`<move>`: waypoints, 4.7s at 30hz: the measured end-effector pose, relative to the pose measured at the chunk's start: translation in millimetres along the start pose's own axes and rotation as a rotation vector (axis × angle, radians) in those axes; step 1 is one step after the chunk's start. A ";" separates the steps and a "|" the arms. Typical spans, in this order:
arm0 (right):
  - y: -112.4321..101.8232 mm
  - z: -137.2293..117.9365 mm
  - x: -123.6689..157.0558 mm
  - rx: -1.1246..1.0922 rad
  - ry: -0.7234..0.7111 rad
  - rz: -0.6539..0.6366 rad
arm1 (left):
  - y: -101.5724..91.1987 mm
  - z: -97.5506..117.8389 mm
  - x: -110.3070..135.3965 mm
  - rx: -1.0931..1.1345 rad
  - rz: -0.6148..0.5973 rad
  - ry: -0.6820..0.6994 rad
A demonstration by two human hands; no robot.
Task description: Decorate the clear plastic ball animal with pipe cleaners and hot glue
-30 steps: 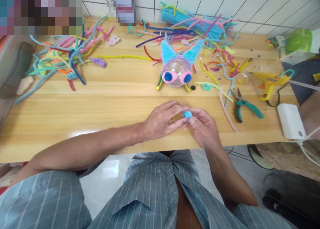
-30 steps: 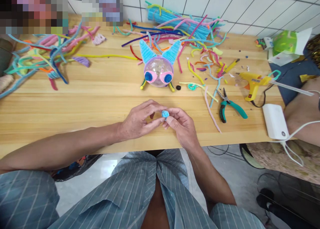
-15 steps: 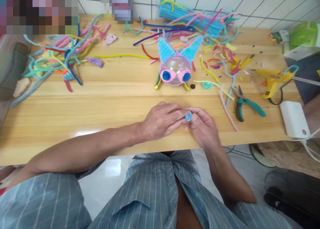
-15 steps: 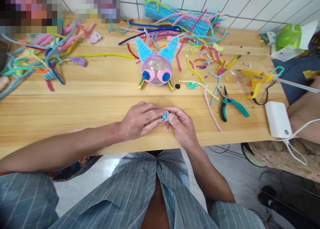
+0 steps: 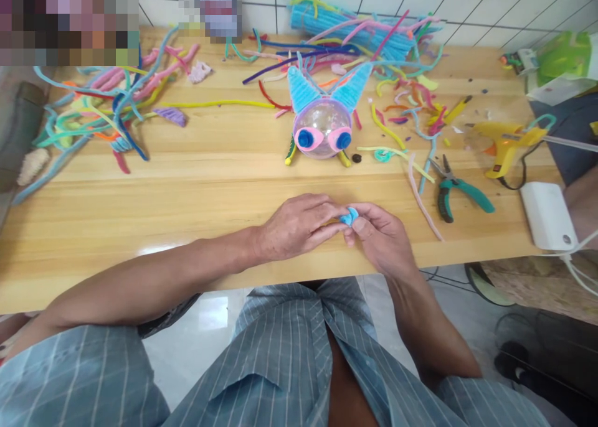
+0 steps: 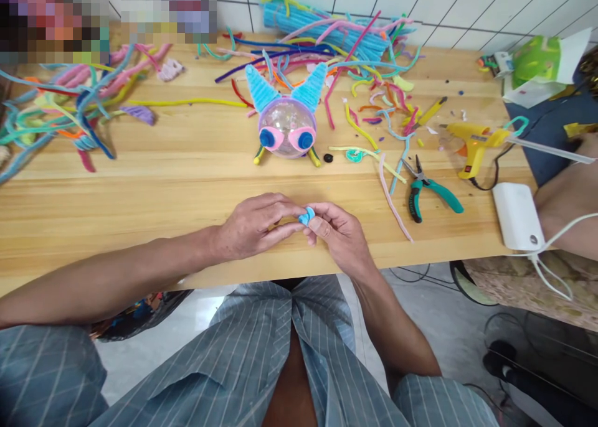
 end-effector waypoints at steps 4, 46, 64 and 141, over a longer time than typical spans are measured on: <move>-0.3 1.1 1.0 -0.009 0.020 0.006 | -0.5 2.6 -0.9 -0.099 -0.031 0.054; 5.8 -8.2 8.4 -0.136 -0.059 -0.084 | -4.2 4.6 -4.3 0.040 0.056 0.029; -3.7 -7.5 13.0 0.212 -0.412 0.140 | -0.1 1.2 -3.7 0.152 0.073 -0.258; -29.0 -11.0 29.8 0.540 -0.642 0.368 | 14.6 -33.2 18.5 -0.058 -0.278 -0.270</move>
Point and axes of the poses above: each hand's wrist, its own x-axis away from the middle knuckle, its own y-axis out of the palm, z = x × y, the point moved 5 cm from there along -x, towards the middle knuckle, and after that the axes turned 5 degrees about y, right-handed, at the moved point
